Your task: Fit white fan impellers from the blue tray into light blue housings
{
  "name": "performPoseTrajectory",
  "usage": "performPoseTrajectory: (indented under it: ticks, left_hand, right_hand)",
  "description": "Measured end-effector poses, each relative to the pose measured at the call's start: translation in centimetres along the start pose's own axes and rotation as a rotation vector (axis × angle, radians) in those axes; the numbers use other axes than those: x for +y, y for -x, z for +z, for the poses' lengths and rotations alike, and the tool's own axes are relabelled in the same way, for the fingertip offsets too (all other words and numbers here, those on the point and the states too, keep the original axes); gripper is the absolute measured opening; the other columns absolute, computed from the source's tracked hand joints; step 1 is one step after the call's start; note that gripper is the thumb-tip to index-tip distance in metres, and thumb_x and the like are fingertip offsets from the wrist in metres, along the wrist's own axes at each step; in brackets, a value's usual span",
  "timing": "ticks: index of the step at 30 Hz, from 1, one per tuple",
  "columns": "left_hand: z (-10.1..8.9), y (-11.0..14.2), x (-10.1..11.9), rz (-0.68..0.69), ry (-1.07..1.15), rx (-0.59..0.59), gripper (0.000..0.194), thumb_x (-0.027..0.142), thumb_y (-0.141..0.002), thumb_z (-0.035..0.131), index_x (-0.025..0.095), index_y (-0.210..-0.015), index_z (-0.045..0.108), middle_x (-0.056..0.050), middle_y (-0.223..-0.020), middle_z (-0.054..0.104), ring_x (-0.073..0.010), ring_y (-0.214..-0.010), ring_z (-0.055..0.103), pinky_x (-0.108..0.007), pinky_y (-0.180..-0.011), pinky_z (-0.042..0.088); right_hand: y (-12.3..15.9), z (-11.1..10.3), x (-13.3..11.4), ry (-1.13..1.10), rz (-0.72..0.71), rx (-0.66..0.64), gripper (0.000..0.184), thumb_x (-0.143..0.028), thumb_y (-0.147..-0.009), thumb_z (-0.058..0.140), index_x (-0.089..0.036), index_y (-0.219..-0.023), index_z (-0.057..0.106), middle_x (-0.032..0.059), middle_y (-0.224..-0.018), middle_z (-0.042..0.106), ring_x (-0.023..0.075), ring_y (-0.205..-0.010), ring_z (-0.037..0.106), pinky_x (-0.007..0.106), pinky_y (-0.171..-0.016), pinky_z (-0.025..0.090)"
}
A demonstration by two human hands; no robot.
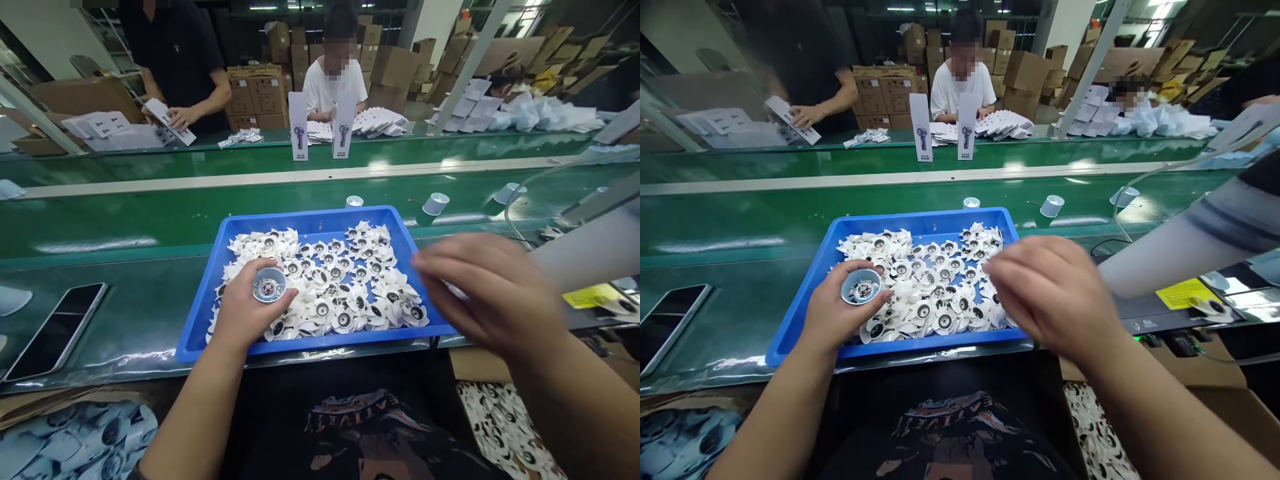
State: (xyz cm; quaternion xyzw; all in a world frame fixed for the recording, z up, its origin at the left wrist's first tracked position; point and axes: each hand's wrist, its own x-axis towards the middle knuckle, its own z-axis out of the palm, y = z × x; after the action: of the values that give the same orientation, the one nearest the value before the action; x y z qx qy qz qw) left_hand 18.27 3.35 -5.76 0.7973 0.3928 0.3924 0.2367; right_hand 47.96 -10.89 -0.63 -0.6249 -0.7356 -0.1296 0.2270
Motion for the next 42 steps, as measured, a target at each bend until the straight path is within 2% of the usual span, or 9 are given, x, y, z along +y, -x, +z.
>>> performPoseTrajectory:
  ticks: [6,10,15,20,23,28,36,39,42]
  left_hand:
    - [0.1,0.2,0.0,-0.039,0.014,0.009,0.046,0.046,-0.071,0.075,0.024,-0.108,0.059,-0.005,-0.106,0.065,-0.0286,-0.1,0.062,-0.042,-0.089,0.051]
    - [0.2,0.6,0.1,-0.181,0.074,0.072,0.06,0.041,-0.072,0.075,0.026,-0.124,0.048,-0.007,-0.114,0.059,-0.0259,-0.096,0.061,-0.041,-0.084,0.051]
    - [0.6,0.6,-1.2,-0.079,0.199,0.056,0.064,0.03,-0.071,0.062,0.024,-0.129,0.036,-0.01,-0.12,0.053,-0.0255,-0.101,0.06,-0.044,-0.089,0.049]
    - [0.6,0.6,-1.6,-0.043,0.287,0.047,0.069,0.04,-0.077,0.069,0.023,-0.135,0.035,-0.011,-0.121,0.055,-0.0272,-0.104,0.06,-0.044,-0.09,0.05]
    - [0.3,1.0,-0.1,0.065,0.247,0.048,0.063,0.048,-0.074,0.077,0.023,-0.126,0.052,-0.01,-0.12,0.06,-0.0295,-0.109,0.059,-0.046,-0.096,0.048]
    - [0.4,2.5,3.7,0.351,0.104,-0.135,0.052,0.033,-0.08,0.07,0.023,-0.128,0.053,-0.008,-0.125,0.062,-0.0274,-0.115,0.058,-0.043,-0.102,0.046]
    - [1.4,3.9,5.0,0.464,-0.017,-0.194,0.053,0.029,-0.08,0.072,0.02,-0.128,0.051,-0.011,-0.119,0.065,-0.0291,-0.109,0.061,-0.046,-0.097,0.048]
    - [1.5,4.0,5.2,0.49,-0.02,-0.191,0.05,0.027,-0.084,0.069,0.018,-0.129,0.05,-0.01,-0.121,0.064,-0.0263,-0.111,0.06,-0.043,-0.099,0.048]
    - [1.5,4.3,5.7,0.553,-0.025,-0.167,0.041,0.023,-0.089,0.061,0.012,-0.127,0.051,-0.012,-0.12,0.064,-0.0231,-0.112,0.059,-0.038,-0.102,0.048]
  right_hand:
    - [-5.8,5.4,2.0,0.338,0.249,-0.564,0.012,-0.013,-0.091,0.061,-0.012,-0.102,0.067,0.0087,-0.101,0.063,0.0232,-0.099,0.059,0.043,-0.09,0.048]
    - [-7.2,7.1,2.5,0.347,0.37,-0.695,0.012,-0.016,-0.092,0.063,-0.01,-0.102,0.064,0.0078,-0.104,0.06,0.0234,-0.108,0.055,0.048,-0.101,0.043]
    - [-6.9,6.4,1.8,0.015,0.534,-0.573,0.014,-0.024,-0.09,0.063,-0.01,-0.091,0.06,0.0095,-0.104,0.057,0.0266,-0.115,0.047,0.053,-0.108,0.031]
    - [-3.2,4.3,-1.8,-0.835,0.601,-0.362,0.054,-0.062,-0.08,0.056,-0.018,-0.111,0.051,0.0084,-0.107,0.055,0.0208,-0.098,0.055,0.042,-0.095,0.047]
    - [-0.5,4.0,-4.6,-1.287,0.682,-0.275,0.07,-0.074,-0.069,0.064,-0.024,-0.116,0.048,0.006,-0.108,0.056,0.0174,-0.092,0.059,0.037,-0.09,0.052]
    - [1.5,4.0,-7.0,-1.711,0.756,-0.283,0.057,-0.059,-0.07,0.081,-0.023,-0.107,0.057,0.0028,-0.092,0.06,0.0113,-0.079,0.06,0.026,-0.08,0.053]
    - [1.9,3.6,-7.8,-1.716,0.64,-0.308,0.046,-0.052,-0.08,0.076,-0.019,-0.1,0.052,-0.001,-0.077,0.053,0.0082,-0.067,0.053,0.019,-0.067,0.047]
    - [1.7,3.2,-8.4,-1.508,0.536,-0.218,0.025,-0.031,-0.084,0.074,-0.022,-0.102,0.06,0.001,-0.089,0.056,0.0108,-0.081,0.053,0.021,-0.075,0.044]
    - [1.2,2.5,-9.1,-1.026,0.289,-0.093,0.019,-0.013,-0.085,0.068,-0.022,-0.101,0.066,0.0029,-0.101,0.053,0.0146,-0.095,0.05,0.027,-0.086,0.039]
